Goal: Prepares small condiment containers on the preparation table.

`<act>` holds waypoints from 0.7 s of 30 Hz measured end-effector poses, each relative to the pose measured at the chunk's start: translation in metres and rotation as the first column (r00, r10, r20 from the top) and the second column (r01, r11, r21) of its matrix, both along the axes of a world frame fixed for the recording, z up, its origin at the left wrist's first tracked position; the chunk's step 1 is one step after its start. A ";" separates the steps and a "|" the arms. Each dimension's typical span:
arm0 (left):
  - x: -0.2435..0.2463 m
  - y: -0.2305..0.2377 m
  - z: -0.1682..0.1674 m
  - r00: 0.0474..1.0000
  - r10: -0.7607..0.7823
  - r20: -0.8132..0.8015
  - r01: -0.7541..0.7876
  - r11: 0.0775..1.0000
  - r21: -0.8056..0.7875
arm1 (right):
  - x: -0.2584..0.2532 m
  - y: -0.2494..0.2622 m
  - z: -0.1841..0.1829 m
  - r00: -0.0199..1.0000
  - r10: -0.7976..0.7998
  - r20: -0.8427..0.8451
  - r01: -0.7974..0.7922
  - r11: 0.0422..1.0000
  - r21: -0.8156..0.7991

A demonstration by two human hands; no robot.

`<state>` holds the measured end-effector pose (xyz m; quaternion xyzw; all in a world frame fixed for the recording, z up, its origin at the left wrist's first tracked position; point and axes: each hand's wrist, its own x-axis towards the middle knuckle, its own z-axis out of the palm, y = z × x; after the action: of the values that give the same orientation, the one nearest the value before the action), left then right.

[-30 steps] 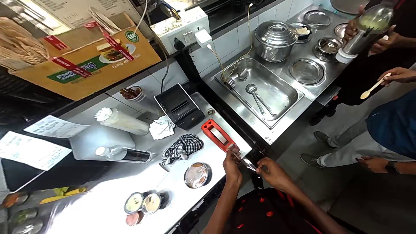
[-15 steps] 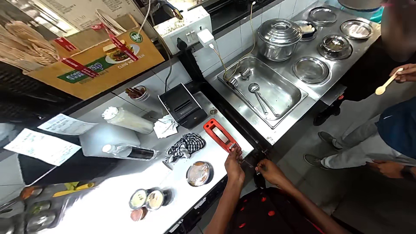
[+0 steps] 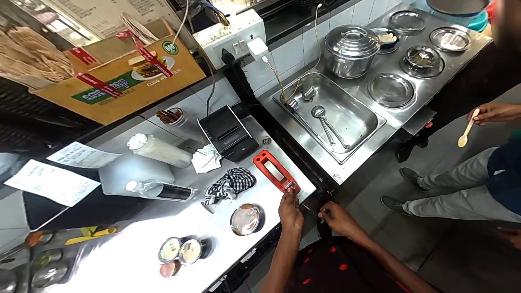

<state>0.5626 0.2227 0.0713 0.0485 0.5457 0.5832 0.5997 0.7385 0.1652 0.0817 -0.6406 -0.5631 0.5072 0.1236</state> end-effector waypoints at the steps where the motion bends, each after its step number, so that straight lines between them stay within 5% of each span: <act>1: 0.000 0.001 -0.007 1.000 -0.002 0.027 0.002 1.000 -0.023 | 0.001 0.000 -0.003 1.000 0.017 0.014 -0.017 1.000 0.003; 4: -0.001 -0.002 -0.032 0.997 -0.009 0.072 0.017 0.995 -0.099 | 0.008 -0.005 -0.012 0.998 0.055 0.038 -0.055 0.998 0.008; 9: -0.004 -0.017 -0.018 0.999 -0.037 -0.007 0.036 0.996 -0.078 | 0.016 -0.013 -0.021 0.993 0.069 -0.094 -0.070 0.998 -0.007; 15: -0.046 -0.038 0.017 0.949 0.036 -0.313 -0.003 0.994 0.105 | -0.018 -0.010 -0.021 0.896 0.065 -0.439 -0.112 0.990 -0.082; 21: -0.136 -0.044 0.035 0.791 0.170 -0.588 -0.035 0.972 0.234 | -0.106 0.026 -0.004 0.835 0.178 -0.521 -0.252 0.965 -0.075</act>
<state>0.4264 0.1785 0.1064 0.2655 0.6451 0.6234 0.3532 0.6325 0.1917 0.0781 -0.4231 -0.5415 0.7075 0.1648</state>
